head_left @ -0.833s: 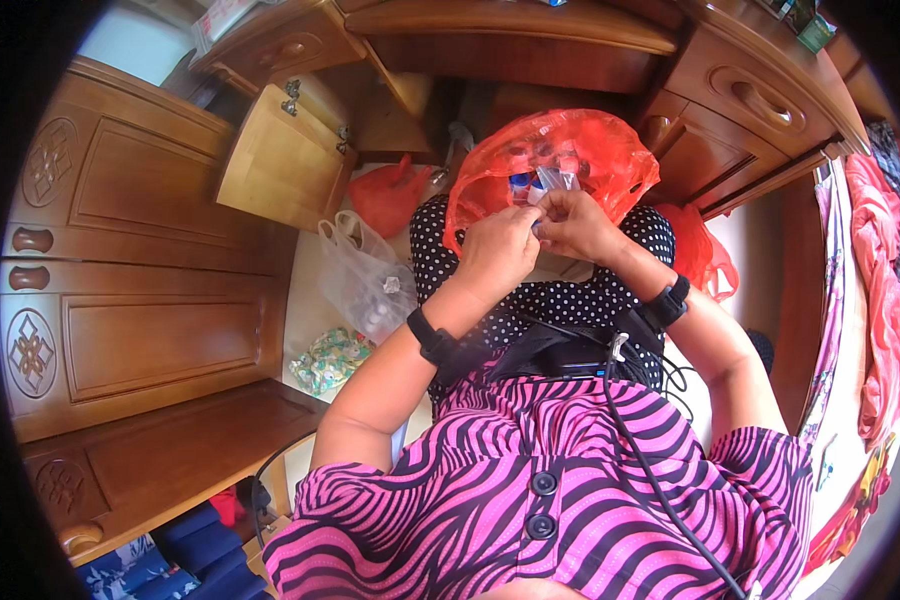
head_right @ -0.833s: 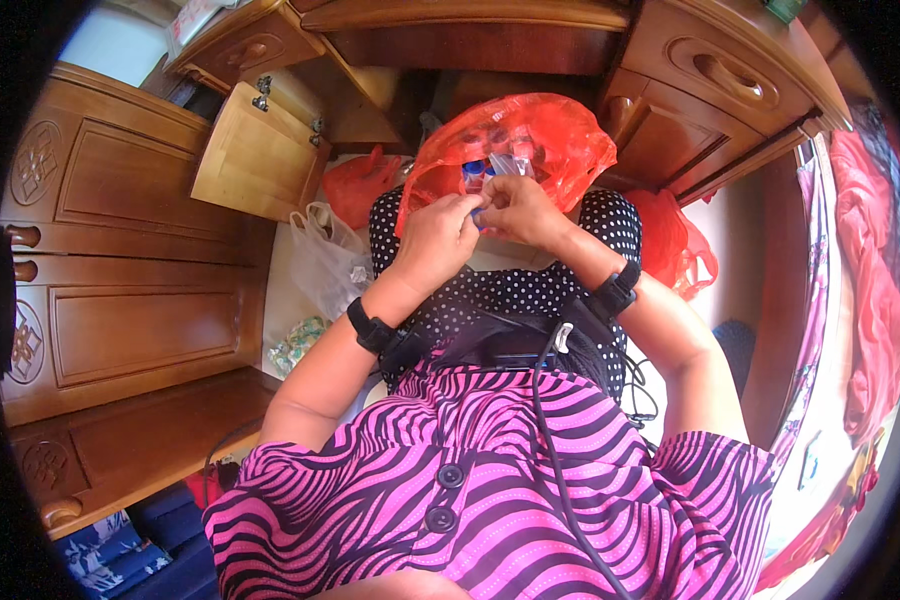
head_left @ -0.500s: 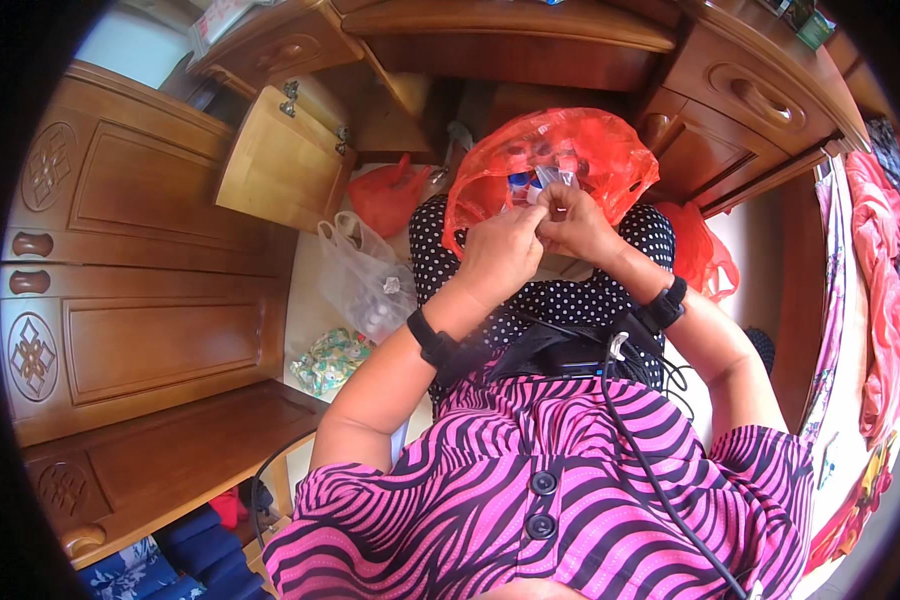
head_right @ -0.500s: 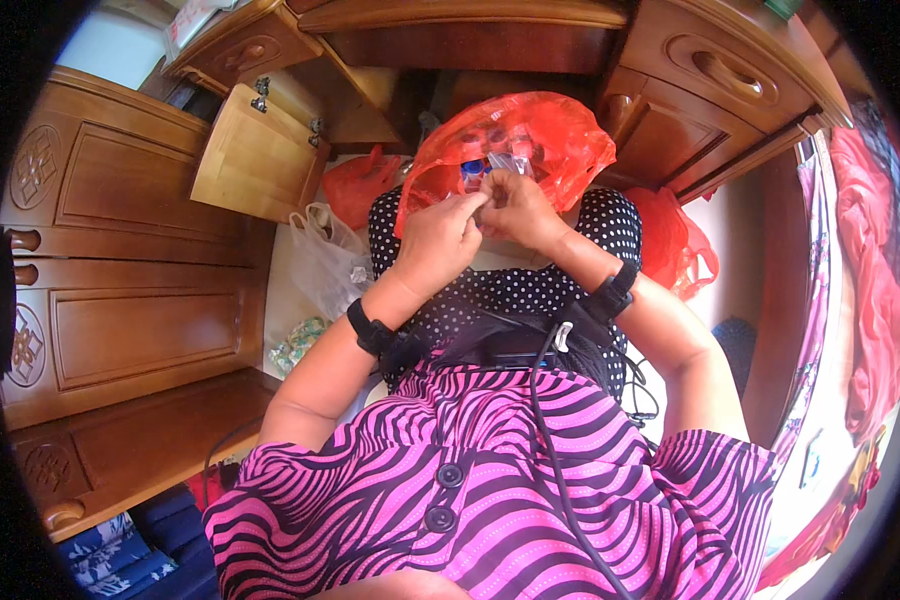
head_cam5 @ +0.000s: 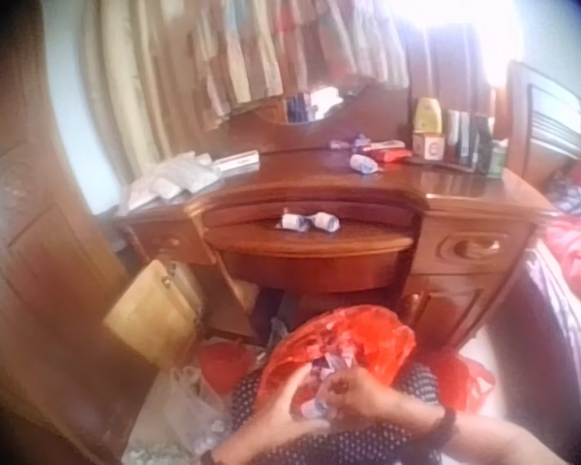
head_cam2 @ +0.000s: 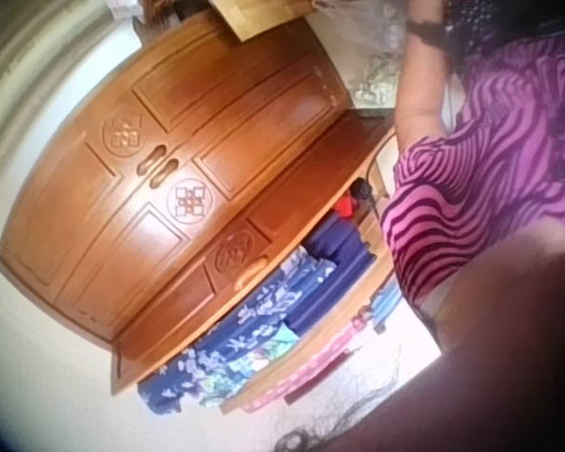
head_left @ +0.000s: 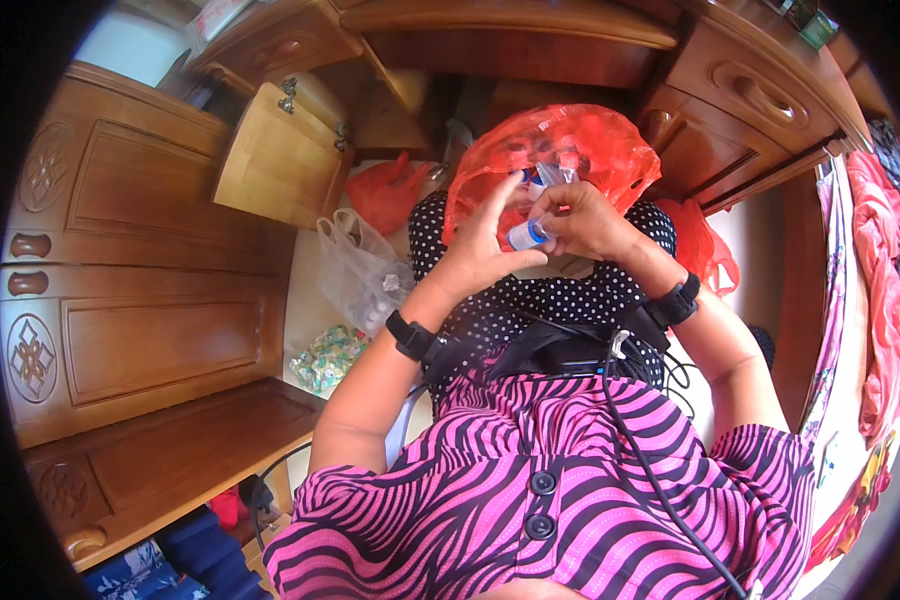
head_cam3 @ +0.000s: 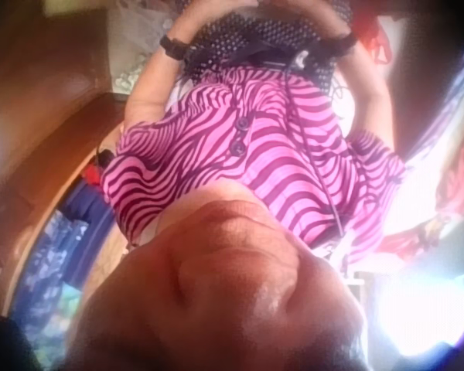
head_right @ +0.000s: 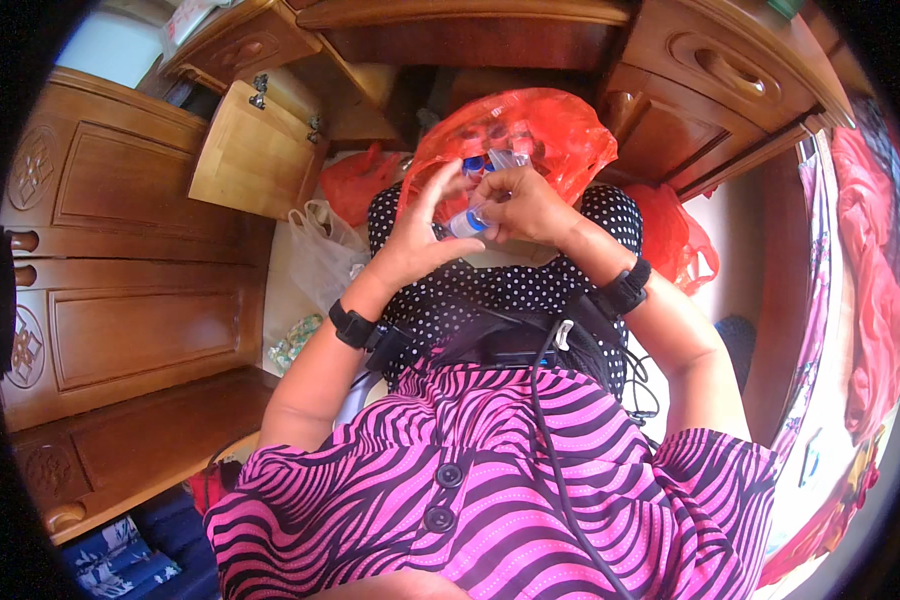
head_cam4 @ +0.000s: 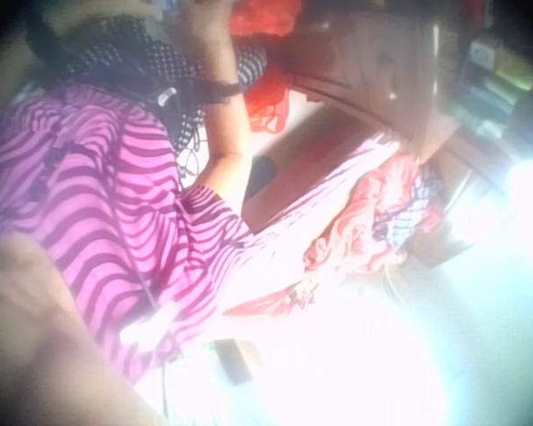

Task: Sorting small items from a red plastic bag onto a vanity desk.

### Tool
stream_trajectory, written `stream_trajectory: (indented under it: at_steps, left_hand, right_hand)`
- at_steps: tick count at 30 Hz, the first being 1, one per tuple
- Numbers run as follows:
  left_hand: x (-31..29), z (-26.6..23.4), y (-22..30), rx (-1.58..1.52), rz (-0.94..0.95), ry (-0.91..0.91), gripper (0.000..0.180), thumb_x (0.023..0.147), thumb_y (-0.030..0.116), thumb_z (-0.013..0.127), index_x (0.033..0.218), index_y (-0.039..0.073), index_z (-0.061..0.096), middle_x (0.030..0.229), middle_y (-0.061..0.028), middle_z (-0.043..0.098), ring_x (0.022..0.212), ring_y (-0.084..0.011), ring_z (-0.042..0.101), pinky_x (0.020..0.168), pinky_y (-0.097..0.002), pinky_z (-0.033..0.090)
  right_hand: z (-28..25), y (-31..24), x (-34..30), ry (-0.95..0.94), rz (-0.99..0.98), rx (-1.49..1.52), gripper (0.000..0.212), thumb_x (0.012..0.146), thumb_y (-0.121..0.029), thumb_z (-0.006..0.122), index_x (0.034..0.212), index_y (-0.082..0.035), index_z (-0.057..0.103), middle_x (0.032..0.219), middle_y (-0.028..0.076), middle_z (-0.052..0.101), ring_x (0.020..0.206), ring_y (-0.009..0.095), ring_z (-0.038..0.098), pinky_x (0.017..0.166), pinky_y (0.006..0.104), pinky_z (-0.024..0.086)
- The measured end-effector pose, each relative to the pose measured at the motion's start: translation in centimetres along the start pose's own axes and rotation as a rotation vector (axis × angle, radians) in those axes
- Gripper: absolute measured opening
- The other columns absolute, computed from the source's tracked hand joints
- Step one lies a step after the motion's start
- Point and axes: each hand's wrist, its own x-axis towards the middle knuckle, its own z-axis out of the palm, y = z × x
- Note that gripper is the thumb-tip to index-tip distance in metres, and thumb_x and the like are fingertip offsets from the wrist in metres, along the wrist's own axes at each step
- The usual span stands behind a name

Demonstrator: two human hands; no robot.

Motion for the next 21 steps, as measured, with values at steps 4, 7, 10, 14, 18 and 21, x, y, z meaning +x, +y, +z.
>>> stream_trajectory:
  at_steps: [4, 7, 10, 14, 18, 21]
  left_hand:
    - [-0.5, 0.2, -0.2, -0.388, -0.295, -0.160, 0.077, 0.084, 0.009, 0.072, 0.147, 0.001, 0.029, 0.115, -0.0111, 0.064, 0.108, -0.0152, 0.059, 0.095, -0.0301, 0.044]
    - [-0.5, 0.2, -0.8, -0.422, -0.365, -0.147, 0.073, 0.086, 0.010, 0.070, 0.146, -0.002, 0.029, 0.114, -0.0102, 0.064, 0.103, -0.0132, 0.059, 0.092, -0.0275, 0.045]
    - [-0.3, 0.3, -1.1, -0.463, -0.382, -0.125, 0.061, 0.086, 0.011, 0.069, 0.139, -0.001, 0.041, 0.116, -0.0104, 0.063, 0.103, -0.0157, 0.060, 0.092, -0.0290, 0.046]
    - [-0.6, -0.3, -1.8, -0.277, -0.180, -0.056, 0.043, 0.088, 0.005, 0.066, 0.127, 0.000, 0.049, 0.108, -0.0073, 0.065, 0.096, -0.0112, 0.061, 0.085, -0.0254, 0.049]
    - [-0.6, 0.0, -1.7, -0.475, -0.272, -0.050, 0.032, 0.090, 0.008, 0.064, 0.120, 0.000, 0.055, 0.110, -0.0086, 0.065, 0.097, -0.0126, 0.062, 0.086, -0.0266, 0.049]
    - [-0.7, -0.1, -1.9, -0.605, -0.340, 0.009, 0.026, 0.092, 0.010, 0.063, 0.115, -0.002, 0.061, 0.109, -0.0093, 0.067, 0.097, -0.0136, 0.063, 0.088, -0.0281, 0.050]
  right_hand:
    - [0.6, -1.5, -0.3, -0.060, -0.048, -0.099, 0.009, 0.087, 0.000, 0.058, 0.096, 0.001, 0.061, 0.084, 0.003, 0.061, 0.066, 0.009, 0.060, 0.053, 0.0227, 0.050]
    - [0.7, -1.9, -0.4, 0.133, -0.146, -0.234, 0.014, 0.086, 0.002, 0.057, 0.100, 0.001, 0.060, 0.087, 0.005, 0.062, 0.070, 0.010, 0.061, 0.054, 0.0253, 0.051]
    - [-0.2, -1.1, -0.2, 0.156, -0.317, -0.241, 0.018, 0.083, 0.005, 0.057, 0.100, -0.001, 0.060, 0.091, 0.004, 0.059, 0.078, 0.009, 0.058, 0.063, 0.0250, 0.050]
    - [0.7, -3.2, -0.8, 0.036, -0.461, -0.338, 0.010, 0.085, -0.001, 0.064, 0.095, -0.003, 0.062, 0.098, 0.004, 0.057, 0.088, 0.007, 0.054, 0.073, 0.0247, 0.047]
    - [-0.7, -0.5, -0.5, -0.029, -0.278, -0.298, 0.007, 0.087, -0.002, 0.066, 0.094, -0.003, 0.063, 0.088, 0.000, 0.060, 0.080, 0.007, 0.055, 0.072, 0.0225, 0.047]
    - [-0.3, -0.7, -0.7, 0.021, -0.280, -0.295, 0.005, 0.084, -0.003, 0.068, 0.086, -0.001, 0.064, 0.074, -0.001, 0.059, 0.069, 0.006, 0.055, 0.062, 0.0234, 0.046]
